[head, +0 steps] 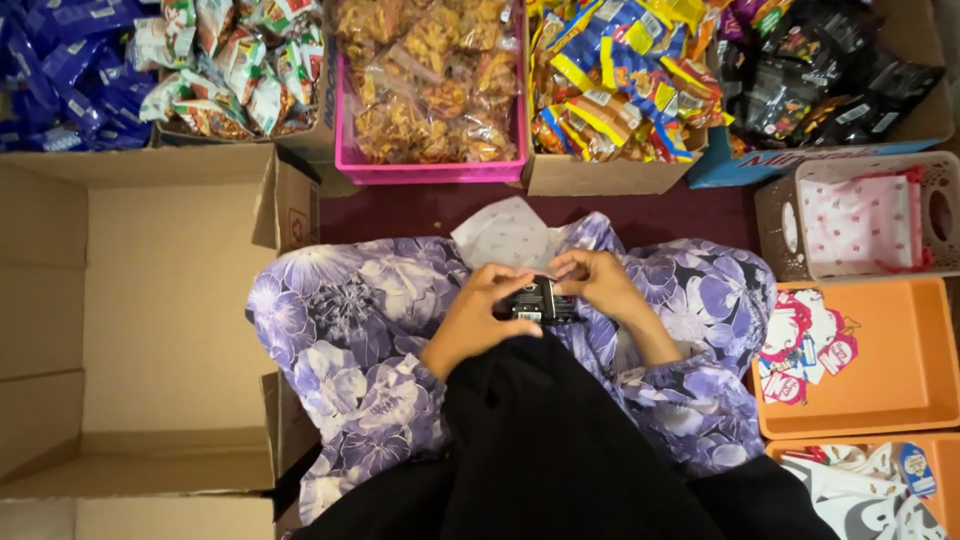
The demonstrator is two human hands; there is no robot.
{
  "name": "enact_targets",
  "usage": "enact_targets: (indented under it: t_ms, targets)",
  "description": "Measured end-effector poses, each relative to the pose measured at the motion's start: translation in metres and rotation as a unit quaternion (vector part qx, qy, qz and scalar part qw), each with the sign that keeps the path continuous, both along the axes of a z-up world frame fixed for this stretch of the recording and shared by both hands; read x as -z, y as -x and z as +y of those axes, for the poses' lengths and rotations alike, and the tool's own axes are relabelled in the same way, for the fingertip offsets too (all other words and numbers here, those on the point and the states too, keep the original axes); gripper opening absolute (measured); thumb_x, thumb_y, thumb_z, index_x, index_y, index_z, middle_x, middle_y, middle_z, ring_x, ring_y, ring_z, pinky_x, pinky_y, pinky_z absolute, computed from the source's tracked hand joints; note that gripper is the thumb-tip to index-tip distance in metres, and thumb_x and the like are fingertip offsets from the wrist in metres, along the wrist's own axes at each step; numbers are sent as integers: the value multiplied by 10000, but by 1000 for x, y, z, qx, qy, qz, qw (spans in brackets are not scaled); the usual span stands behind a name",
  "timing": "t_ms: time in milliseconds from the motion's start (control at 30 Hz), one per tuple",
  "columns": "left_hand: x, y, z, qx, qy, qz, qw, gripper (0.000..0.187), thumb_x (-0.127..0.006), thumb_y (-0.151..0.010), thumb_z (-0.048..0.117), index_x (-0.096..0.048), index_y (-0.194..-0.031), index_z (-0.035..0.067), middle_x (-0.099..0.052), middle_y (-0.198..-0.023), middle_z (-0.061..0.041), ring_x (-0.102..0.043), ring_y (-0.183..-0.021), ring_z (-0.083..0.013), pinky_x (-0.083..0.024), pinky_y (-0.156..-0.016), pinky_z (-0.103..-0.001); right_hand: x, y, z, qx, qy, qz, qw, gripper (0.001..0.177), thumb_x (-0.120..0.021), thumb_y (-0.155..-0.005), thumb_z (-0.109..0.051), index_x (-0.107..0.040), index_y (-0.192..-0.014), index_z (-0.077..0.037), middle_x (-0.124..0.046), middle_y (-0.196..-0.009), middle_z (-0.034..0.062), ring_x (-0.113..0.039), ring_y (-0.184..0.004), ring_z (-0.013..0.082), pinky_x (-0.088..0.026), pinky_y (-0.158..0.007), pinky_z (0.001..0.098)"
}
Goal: The person sits on the floor and packs various snack items into small plastic bags. They select items from nearby boxes and trays, place them into bags, and tie the bags with red twist ties. The process is repeated multiple times with different snack types.
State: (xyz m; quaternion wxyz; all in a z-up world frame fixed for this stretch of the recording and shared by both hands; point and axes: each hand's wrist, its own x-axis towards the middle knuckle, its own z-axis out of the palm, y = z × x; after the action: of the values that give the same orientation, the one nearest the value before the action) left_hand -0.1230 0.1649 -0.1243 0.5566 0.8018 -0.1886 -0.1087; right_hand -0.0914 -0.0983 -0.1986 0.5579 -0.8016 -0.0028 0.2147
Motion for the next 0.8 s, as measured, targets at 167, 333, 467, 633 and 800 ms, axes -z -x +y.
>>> enact_targets:
  t_ms: [167, 333, 467, 633, 800]
  targets:
    - [18, 6, 4, 23, -140, 10, 990, 767, -919, -636, 334, -678, -1325, 100, -588, -1254, -100, -553, -1217, -324, -456, -1079, -412, -5, 5, 12, 12, 29, -27, 999, 217, -907, -724, -93, -808, -914, -120, -758, -783, 21, -656, -663, 107, -535, -596, 250]
    - [52, 8, 10, -29, -151, 16, 988, 629, -859, -718, 135, -688, -1323, 135, -607, -1233, -74, -618, -1143, -310, -509, -1004, -397, -18, 3, 5, 41, 6, -35, 999, 473, -903, -788, -128, -681, -1204, -99, -684, -1131, 151, -726, -1007, 286, -603, -791, 355]
    - [69, 8, 20, -92, -79, 29, 992, 649, -890, -691, 147, -701, -1312, 166, -631, -1170, -103, -664, -1035, -353, -538, -930, -419, -34, 7, 17, -33, -28, 13, 999, 662, -838, -818, -82, -540, -1409, -66, -587, -1393, 263, -595, -1269, 434, -515, -1003, 491]
    - [64, 6, 12, -118, -63, 21, 991, 747, -943, -649, 324, -686, -1339, 199, -631, -1148, -83, -671, -1007, -314, -538, -916, -386, 3, -3, 31, 37, -81, 18, 996, 554, -837, -835, -96, -623, -1345, -125, -738, -1053, 92, -692, -972, 175, -567, -863, 314]
    - [71, 4, 0, -190, -113, -35, 974, 637, -929, -664, 249, -725, -1249, 103, -622, -1060, -88, -665, -992, -309, -557, -882, -375, 64, -7, 35, 112, -83, -31, 990, 229, -874, -756, -70, -770, -959, -85, -743, -824, 34, -675, -754, 110, -554, -700, 236]
